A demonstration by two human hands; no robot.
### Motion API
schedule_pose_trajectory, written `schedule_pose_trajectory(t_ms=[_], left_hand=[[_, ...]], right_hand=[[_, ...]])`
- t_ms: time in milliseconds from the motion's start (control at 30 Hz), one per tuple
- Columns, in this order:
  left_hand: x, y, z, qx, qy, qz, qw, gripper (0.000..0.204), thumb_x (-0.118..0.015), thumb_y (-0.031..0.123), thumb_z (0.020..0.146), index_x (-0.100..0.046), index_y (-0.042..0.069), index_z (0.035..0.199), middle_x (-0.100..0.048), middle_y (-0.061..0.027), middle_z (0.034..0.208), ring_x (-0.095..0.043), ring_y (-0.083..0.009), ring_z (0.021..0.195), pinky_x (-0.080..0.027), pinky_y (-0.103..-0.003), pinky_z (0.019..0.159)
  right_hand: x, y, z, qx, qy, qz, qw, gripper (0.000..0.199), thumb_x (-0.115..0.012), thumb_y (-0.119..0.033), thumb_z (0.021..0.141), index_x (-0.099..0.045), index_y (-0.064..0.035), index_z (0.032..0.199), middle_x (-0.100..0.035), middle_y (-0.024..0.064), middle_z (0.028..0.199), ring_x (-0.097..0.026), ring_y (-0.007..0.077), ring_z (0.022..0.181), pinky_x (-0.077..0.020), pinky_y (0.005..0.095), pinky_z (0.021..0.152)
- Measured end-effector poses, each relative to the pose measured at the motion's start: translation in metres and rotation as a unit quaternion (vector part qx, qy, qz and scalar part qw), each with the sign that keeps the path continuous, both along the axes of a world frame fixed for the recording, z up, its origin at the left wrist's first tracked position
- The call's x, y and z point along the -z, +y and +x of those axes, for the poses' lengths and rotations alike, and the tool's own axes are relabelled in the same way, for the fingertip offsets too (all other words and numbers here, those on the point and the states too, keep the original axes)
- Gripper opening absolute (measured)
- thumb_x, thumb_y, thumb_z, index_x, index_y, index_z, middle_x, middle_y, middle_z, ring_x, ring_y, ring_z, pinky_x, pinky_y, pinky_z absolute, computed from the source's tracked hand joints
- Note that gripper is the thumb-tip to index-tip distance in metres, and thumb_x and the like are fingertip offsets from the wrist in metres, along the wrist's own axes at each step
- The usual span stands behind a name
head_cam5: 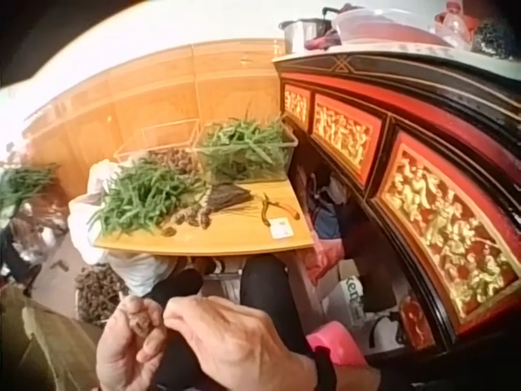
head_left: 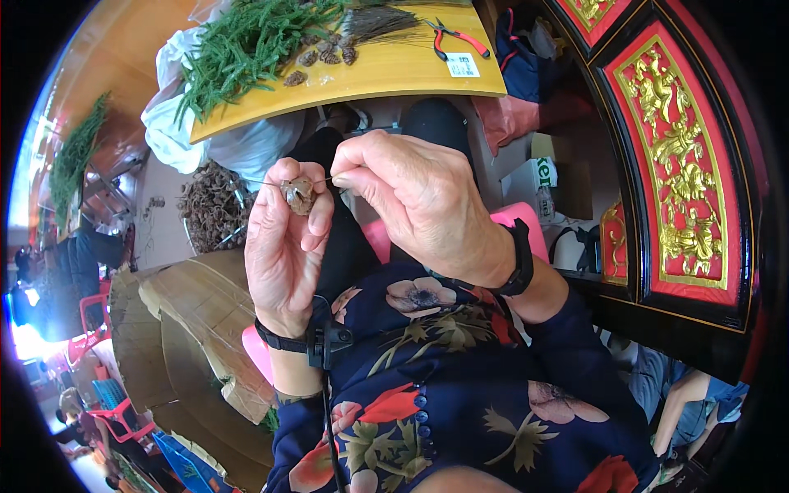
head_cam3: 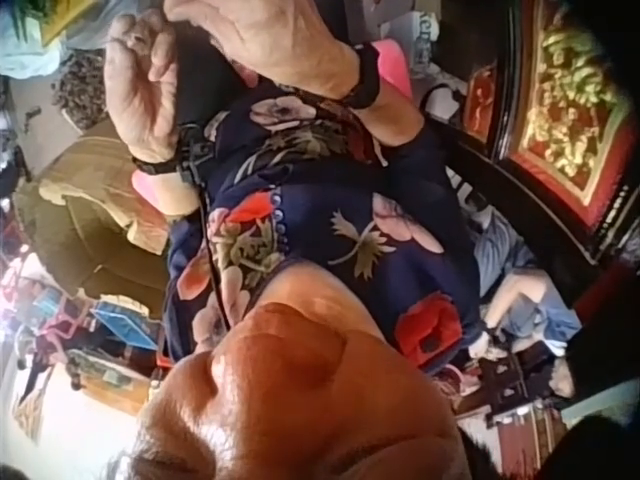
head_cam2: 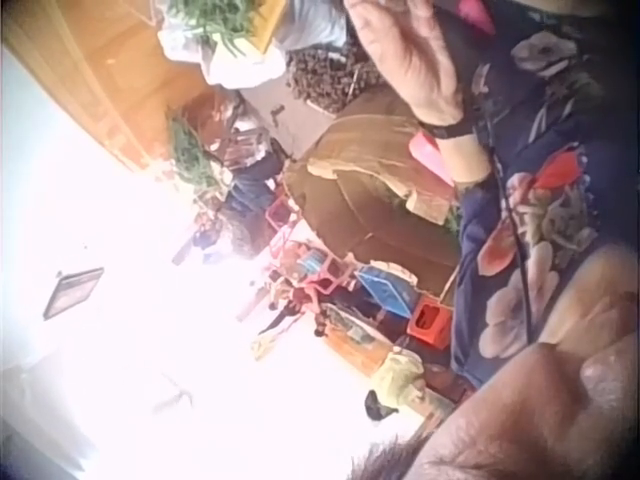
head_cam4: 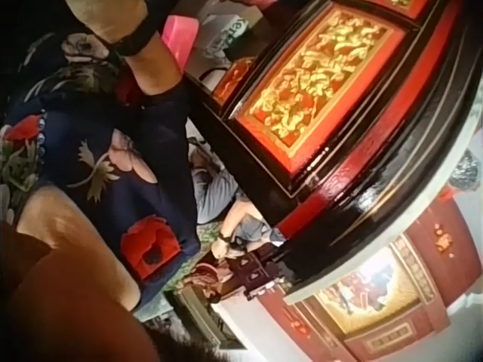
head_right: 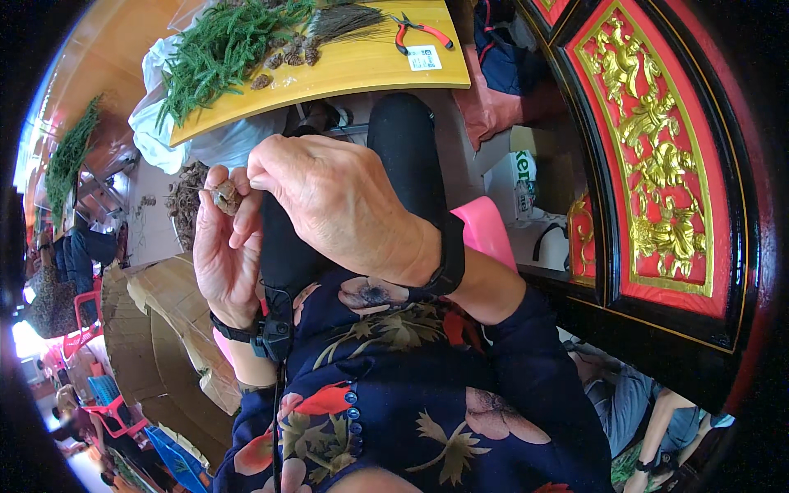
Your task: Assembling artificial pine branches by attaching pinecones and trimming wires.
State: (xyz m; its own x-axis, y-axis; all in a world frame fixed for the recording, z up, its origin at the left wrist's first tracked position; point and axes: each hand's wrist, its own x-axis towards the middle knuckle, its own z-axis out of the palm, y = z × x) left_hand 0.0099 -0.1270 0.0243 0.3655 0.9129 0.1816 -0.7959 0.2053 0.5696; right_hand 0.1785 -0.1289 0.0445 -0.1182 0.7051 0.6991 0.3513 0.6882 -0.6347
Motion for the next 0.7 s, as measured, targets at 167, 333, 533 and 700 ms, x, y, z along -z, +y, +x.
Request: schedule_pose_trajectory(t_ms=[167,333,533,700], left_hand=[[0.001,-0.001,-0.001,0.014,0.011,-0.013,1.0,0.024,-0.048,0.022,0.098,-0.049,0.004,0.114,-0.051,-0.0145,0.106,-0.044,-0.0116,0.069,-0.036,-0.017,0.056],[0.001,-0.002,-0.004,0.038,0.027,-0.016,0.999,0.024,-0.048,0.024,0.099,-0.049,0.004,0.112,-0.052,-0.0158,0.105,-0.045,-0.0114,0.067,-0.037,-0.016,0.055],[-0.001,-0.003,-0.003,0.052,0.064,-0.009,0.997,0.023,-0.047,0.023,0.099,-0.049,0.004,0.111,-0.055,-0.0186,0.103,-0.046,-0.0117,0.065,-0.037,-0.017,0.052],[-0.001,-0.002,0.0,0.047,0.059,-0.016,0.997,0.021,-0.046,0.021,0.099,-0.048,0.004,0.11,-0.057,-0.0211,0.1,-0.047,-0.0121,0.064,-0.037,-0.017,0.052]], right_hand=[[0.001,0.003,0.002,-0.023,0.016,0.01,1.0,0.012,-0.064,0.005,0.079,-0.057,-0.0005,0.087,-0.06,0.0104,0.078,-0.062,0.0267,0.069,-0.0482,0.0313,0.06],[-0.002,0.004,0.007,-0.03,0.005,0.007,1.0,0.01,-0.063,0.003,0.081,-0.057,-0.0003,0.087,-0.061,0.0101,0.077,-0.062,0.0262,0.069,-0.0484,0.0312,0.06],[-0.007,0.006,0.017,-0.069,-0.038,0.006,0.997,0.008,-0.063,0.002,0.081,-0.057,-0.0003,0.087,-0.061,0.0089,0.073,-0.062,0.0254,0.067,-0.048,0.031,0.059],[-0.008,0.004,0.015,-0.059,-0.031,-0.011,0.998,0.006,-0.062,0.002,0.082,-0.057,-0.0004,0.085,-0.061,0.008,0.071,-0.062,0.0255,0.065,-0.0479,0.0309,0.059]])
